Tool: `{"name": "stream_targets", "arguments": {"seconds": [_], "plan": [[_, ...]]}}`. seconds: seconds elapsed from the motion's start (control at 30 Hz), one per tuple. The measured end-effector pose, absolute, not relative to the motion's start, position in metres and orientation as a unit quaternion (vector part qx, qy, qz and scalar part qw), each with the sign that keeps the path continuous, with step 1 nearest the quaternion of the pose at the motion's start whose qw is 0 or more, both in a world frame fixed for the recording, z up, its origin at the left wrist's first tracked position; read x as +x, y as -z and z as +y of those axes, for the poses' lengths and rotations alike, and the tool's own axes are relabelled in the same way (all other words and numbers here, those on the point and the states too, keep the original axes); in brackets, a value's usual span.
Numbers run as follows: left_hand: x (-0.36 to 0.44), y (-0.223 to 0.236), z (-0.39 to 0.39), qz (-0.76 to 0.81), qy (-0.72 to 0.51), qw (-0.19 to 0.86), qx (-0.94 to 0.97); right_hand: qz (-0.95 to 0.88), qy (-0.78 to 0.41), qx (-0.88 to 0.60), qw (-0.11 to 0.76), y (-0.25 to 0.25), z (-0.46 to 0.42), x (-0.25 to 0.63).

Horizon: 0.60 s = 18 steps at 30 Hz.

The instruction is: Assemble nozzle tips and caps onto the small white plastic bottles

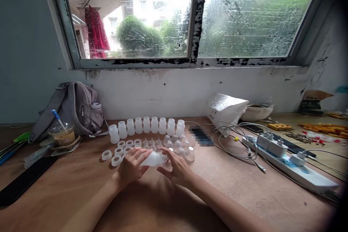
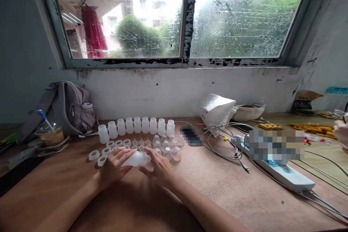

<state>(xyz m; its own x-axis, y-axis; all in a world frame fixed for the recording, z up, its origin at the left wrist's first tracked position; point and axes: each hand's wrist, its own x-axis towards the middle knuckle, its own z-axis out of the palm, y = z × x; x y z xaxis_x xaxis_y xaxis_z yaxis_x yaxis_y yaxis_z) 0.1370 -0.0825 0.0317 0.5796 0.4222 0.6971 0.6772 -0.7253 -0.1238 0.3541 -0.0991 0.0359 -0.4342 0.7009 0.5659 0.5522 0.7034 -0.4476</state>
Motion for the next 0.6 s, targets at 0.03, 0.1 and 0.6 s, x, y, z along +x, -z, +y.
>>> {"name": "stream_targets", "arguments": {"seconds": [0.03,0.1,0.6], "plan": [[0.138,-0.032,-0.083,-0.309,0.323,0.188,-0.875,-0.847,-0.093,-0.366,0.374,-0.036,-0.1,0.354],[0.14,-0.032,-0.084,-0.299,0.309,0.177,-0.885,-0.85,-0.092,-0.361,0.371,-0.035,-0.101,0.353],[0.143,-0.034,-0.086,-0.312,0.311,0.132,-0.888,-0.83,-0.088,-0.402,0.377,-0.045,-0.083,0.363]]}}
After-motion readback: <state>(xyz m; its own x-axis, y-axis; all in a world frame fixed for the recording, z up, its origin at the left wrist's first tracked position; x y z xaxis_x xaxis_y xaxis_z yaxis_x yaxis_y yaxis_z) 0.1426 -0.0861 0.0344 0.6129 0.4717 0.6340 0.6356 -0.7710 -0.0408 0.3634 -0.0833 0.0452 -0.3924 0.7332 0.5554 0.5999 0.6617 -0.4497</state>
